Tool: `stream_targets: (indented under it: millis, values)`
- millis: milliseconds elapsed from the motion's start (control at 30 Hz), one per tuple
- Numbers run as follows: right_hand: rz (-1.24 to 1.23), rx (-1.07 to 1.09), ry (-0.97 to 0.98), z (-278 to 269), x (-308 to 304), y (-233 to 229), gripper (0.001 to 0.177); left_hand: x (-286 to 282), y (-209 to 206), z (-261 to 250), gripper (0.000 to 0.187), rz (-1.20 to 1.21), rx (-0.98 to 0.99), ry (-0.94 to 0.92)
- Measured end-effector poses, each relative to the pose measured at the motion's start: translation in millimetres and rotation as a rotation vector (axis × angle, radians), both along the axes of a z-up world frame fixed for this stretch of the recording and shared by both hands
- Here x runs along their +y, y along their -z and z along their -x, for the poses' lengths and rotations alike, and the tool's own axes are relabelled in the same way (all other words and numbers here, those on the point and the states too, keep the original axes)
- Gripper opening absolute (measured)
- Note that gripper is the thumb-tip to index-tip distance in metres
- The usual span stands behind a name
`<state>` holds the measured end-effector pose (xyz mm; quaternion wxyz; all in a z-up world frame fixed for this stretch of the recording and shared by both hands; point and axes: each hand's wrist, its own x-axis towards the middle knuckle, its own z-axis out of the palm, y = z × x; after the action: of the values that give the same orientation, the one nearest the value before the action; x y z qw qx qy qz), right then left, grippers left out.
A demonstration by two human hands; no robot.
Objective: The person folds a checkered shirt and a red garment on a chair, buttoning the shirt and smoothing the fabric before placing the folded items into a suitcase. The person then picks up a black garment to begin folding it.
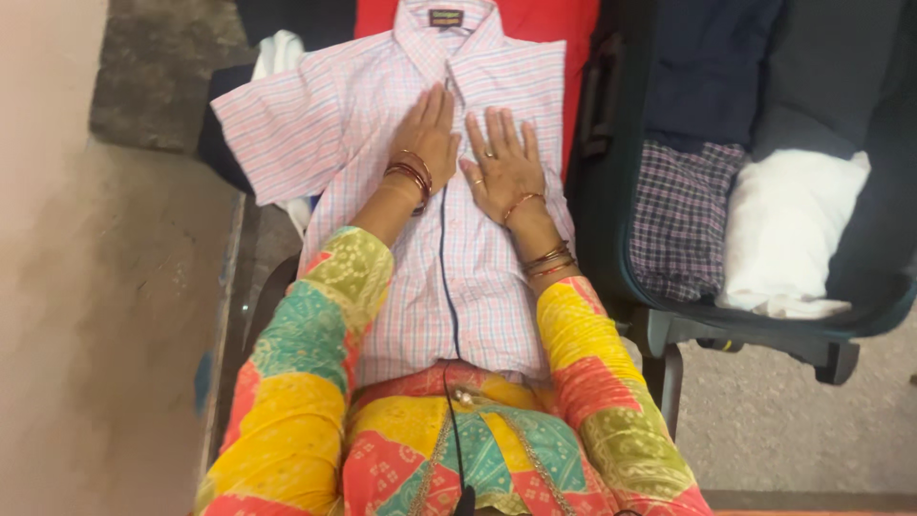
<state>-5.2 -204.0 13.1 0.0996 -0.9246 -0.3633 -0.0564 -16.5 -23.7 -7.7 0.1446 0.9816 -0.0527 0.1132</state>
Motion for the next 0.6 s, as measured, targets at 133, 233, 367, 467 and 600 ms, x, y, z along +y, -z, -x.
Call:
stream_targets:
  millis: [133,233,367,467,600]
  values:
    - [-0.039,-0.013,0.037,8,-1,5,0.064,20,-18,42,0.047,0.162,0.235,-0.049]
    - [-0.044,0.0,0.049,9,0,2,0.064,62,-12,73,0.034,0.501,0.131,-0.184]
    - [-0.05,0.001,0.057,12,1,-1,0.064,116,29,113,0.036,0.935,-0.396,-0.449]
    - [-0.056,0.001,0.057,12,1,-3,0.064,132,56,148,0.04,1.506,-0.233,-0.939]
    - [-0.076,0.022,0.053,14,0,-5,0.064,145,56,154,0.046,2.244,-0.079,-1.177]
